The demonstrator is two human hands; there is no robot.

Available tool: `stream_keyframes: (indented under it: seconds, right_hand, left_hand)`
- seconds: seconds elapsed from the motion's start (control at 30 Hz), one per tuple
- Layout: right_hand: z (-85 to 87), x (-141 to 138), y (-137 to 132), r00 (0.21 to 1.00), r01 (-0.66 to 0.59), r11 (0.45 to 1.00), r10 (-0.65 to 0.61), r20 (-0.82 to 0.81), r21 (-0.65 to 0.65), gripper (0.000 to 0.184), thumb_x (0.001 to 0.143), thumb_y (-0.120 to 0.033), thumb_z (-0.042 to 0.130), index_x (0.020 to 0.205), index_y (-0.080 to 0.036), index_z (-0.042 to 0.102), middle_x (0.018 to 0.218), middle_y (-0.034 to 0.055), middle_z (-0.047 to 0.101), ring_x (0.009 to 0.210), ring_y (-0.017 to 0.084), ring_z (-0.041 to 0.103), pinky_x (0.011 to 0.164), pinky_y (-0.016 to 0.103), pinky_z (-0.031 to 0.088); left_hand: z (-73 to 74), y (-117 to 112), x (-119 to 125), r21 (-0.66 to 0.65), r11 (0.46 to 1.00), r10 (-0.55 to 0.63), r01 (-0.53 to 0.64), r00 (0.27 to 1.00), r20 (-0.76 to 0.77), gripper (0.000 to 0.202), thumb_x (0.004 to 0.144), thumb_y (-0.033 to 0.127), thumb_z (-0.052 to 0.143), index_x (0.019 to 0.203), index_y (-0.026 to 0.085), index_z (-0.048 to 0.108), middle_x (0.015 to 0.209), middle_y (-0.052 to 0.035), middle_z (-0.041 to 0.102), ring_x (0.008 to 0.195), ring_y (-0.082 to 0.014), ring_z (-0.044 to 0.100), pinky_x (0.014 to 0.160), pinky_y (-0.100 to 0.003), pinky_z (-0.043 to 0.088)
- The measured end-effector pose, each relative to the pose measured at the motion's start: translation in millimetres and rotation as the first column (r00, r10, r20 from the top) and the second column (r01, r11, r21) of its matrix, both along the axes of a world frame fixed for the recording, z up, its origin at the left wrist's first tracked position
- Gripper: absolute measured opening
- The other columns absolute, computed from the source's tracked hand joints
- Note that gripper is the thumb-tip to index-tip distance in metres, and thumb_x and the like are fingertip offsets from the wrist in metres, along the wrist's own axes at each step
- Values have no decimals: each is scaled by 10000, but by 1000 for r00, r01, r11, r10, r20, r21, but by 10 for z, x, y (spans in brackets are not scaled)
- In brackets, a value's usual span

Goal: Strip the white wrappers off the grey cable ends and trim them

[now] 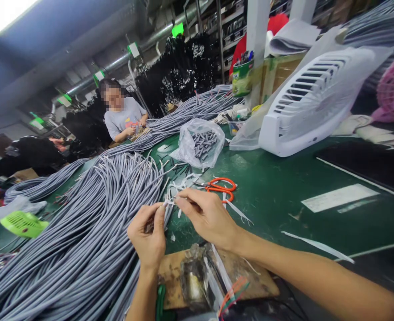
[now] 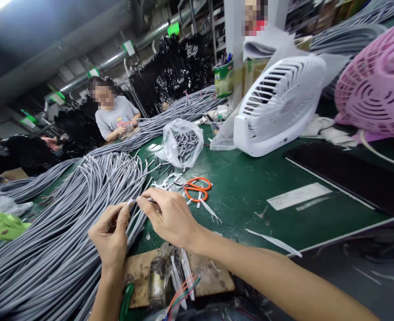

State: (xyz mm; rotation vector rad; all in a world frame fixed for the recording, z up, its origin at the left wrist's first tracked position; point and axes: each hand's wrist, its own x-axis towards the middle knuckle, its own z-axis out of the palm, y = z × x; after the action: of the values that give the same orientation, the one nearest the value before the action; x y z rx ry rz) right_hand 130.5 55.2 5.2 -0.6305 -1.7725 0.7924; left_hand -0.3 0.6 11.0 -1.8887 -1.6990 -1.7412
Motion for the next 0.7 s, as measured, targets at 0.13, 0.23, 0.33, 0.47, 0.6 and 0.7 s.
stream_keyframes:
  seconds: [0.13,0.23,0.33,0.47,0.6,0.7]
  right_hand:
    - [-35,20,-36,986,143,953,-161,47,268,280,896,-215,419,722,-141,626,626,17,576,530,92,486,523,210,355]
    - [-59,31,-20,973,211,906,-229,6,367,233,895,-250,457,864,-140,659,691,34,632,575,103,541,554,215,385]
    - [-55,57,18,974,198,869,-225,4,453,210,882,-262,495,955,-165,667,692,23,650,572,98,544,547,216,374]
    - [5,111,97,996,57,968,-72,50,244,146,780,-160,590,657,-144,667,547,-16,576,497,71,464,488,206,311]
    - [82,143,201,967,-227,915,252,33,-333,190,654,-91,626,482,-131,556,413,-70,424,422,43,337,428,191,233]
    - [104,112,242,892,-431,642,408,-193,-634,205,636,-205,659,492,-136,531,387,-93,366,365,27,256,379,190,171]
  left_hand:
    - [1,-7,22,2,1000,1,-1,999,45,83,771,173,600,741,168,677,625,15,612,555,-85,551,517,-170,426]
    - [-2,-17,18,-37,999,-4,6,998,67,99,778,196,595,741,160,680,611,12,604,533,-86,539,492,-172,416]
    - [1,-24,0,-136,989,-52,58,997,53,137,792,224,579,744,152,685,598,3,604,514,-95,532,466,-184,406]
    - [20,-16,-23,-215,970,-140,115,985,-104,122,787,195,579,788,172,699,654,-14,637,579,-115,573,523,-204,439]
    - [43,-13,-31,-273,944,-254,188,939,-232,143,786,158,562,781,189,701,687,-32,655,611,-128,593,567,-227,463]
    - [37,-13,-21,-228,949,-258,217,951,-169,135,784,173,566,748,188,695,660,-25,638,593,-122,577,556,-224,452]
